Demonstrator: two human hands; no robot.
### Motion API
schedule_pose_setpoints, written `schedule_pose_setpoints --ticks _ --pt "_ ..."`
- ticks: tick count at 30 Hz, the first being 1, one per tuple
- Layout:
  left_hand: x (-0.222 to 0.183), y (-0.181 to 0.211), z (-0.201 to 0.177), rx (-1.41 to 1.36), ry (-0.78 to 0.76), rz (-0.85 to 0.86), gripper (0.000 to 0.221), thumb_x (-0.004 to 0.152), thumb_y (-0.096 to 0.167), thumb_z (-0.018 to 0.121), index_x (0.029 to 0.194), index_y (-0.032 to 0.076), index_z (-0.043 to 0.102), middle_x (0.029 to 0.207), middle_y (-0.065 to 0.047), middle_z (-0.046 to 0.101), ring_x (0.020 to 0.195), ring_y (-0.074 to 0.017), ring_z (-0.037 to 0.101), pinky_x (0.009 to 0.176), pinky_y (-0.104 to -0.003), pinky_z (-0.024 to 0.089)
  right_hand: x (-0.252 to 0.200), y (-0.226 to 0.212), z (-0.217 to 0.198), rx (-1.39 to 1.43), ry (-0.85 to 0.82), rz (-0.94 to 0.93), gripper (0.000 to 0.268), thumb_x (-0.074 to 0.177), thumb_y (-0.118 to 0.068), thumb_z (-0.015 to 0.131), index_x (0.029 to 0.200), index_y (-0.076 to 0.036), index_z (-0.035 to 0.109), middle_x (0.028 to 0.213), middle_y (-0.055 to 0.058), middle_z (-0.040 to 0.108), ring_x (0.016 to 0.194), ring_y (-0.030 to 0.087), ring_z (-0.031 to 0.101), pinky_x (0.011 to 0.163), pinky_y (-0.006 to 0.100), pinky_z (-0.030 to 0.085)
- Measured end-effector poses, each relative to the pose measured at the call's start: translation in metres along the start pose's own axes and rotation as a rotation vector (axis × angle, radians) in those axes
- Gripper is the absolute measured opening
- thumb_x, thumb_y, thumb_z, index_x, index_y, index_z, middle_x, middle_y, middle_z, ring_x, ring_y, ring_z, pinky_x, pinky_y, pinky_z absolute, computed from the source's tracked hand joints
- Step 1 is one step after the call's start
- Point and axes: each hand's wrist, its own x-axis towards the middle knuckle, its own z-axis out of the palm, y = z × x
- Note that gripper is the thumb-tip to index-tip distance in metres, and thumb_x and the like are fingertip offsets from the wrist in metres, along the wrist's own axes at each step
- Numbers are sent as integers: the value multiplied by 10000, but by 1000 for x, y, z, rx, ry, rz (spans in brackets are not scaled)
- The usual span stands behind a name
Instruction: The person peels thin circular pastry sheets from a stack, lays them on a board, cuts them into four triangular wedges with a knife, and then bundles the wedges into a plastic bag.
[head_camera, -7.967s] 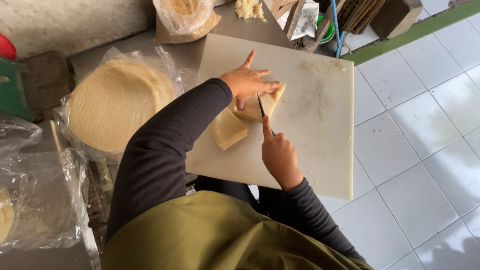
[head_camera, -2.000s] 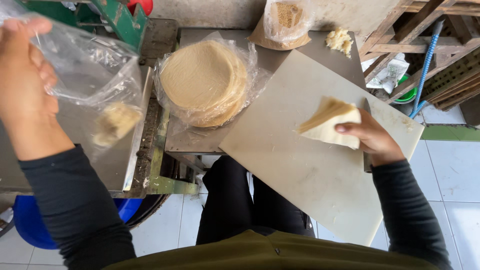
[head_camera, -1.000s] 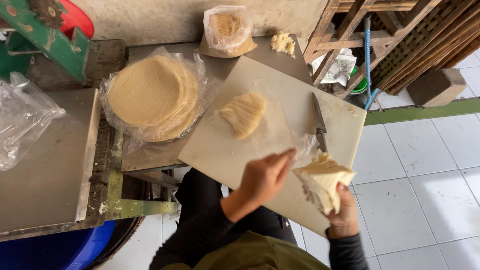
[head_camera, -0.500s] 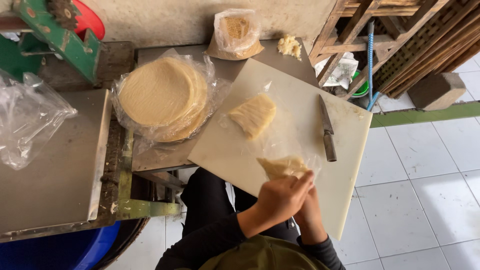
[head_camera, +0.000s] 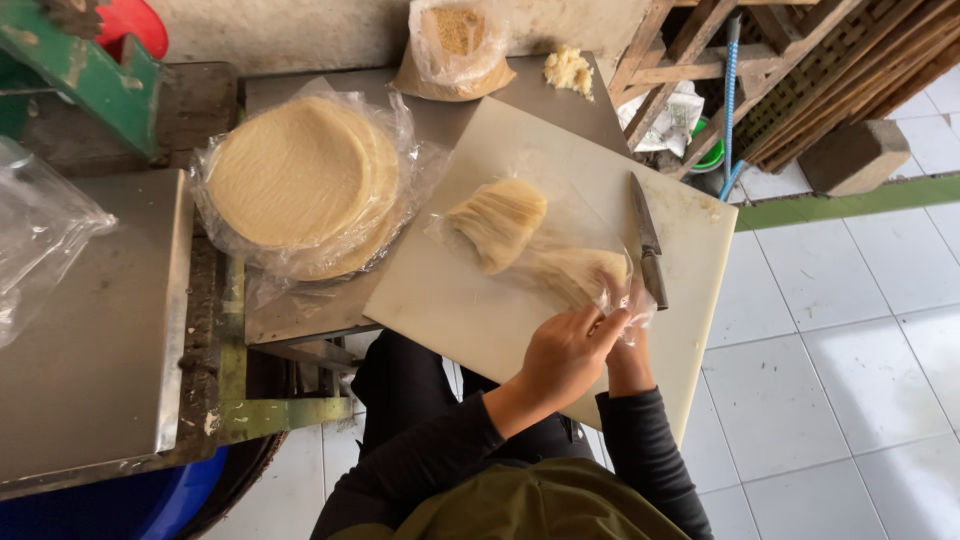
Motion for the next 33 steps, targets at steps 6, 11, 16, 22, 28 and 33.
schedule_pose_setpoints --ticks 6,11,16,22,28,33 --pt "11 15 18 -222 -65 63 313 945 50 652 1258 66 648 924 -71 637 771 -223 661 698 -349 532 -5 19 1 -154 229 -355 492 996 -203 594 1460 -40 561 1503 216 516 1432 446 380 1182 514 292" --pt "29 9 9 -245 -29 101 269 929 110 676 1196 86 655 975 -65 677 788 -225 670 684 -354 519 -36 2 -10 -502 369 -295 485 921 -303 628 1324 -40 566 1354 181 575 1285 362 529 1096 517 390" --pt "39 12 17 -181 -48 240 291 873 76 678 1164 82 677 809 -35 656 700 -205 640 689 -376 513 -18 -31 -38 369 -107 -334 403 1029 -193 499 1400 -39 515 1435 145 551 1350 293 540 1118 393 447" --pt "39 22 17 -159 -108 259 239 883 67 701 1119 52 674 707 -37 607 598 -185 602 558 -331 456 79 -63 -6 1428 -358 -711 288 1113 -244 444 1287 -58 577 1560 64 447 1492 177 416 1273 302 319" --pt "40 21 10 -137 -95 217 244 881 86 713 1122 75 681 693 -31 584 574 -182 581 555 -331 451 185 -3 80 1232 -590 174 442 1028 -300 508 1424 -105 544 1315 4 658 1205 157 584 938 295 479" --pt "39 21 10 -139 -106 211 232 896 101 728 1121 96 673 694 -28 568 582 -199 578 572 -350 455 231 21 127 1082 -770 -25 403 1000 -218 638 1359 -38 608 1248 70 670 1125 213 608 942 350 508"
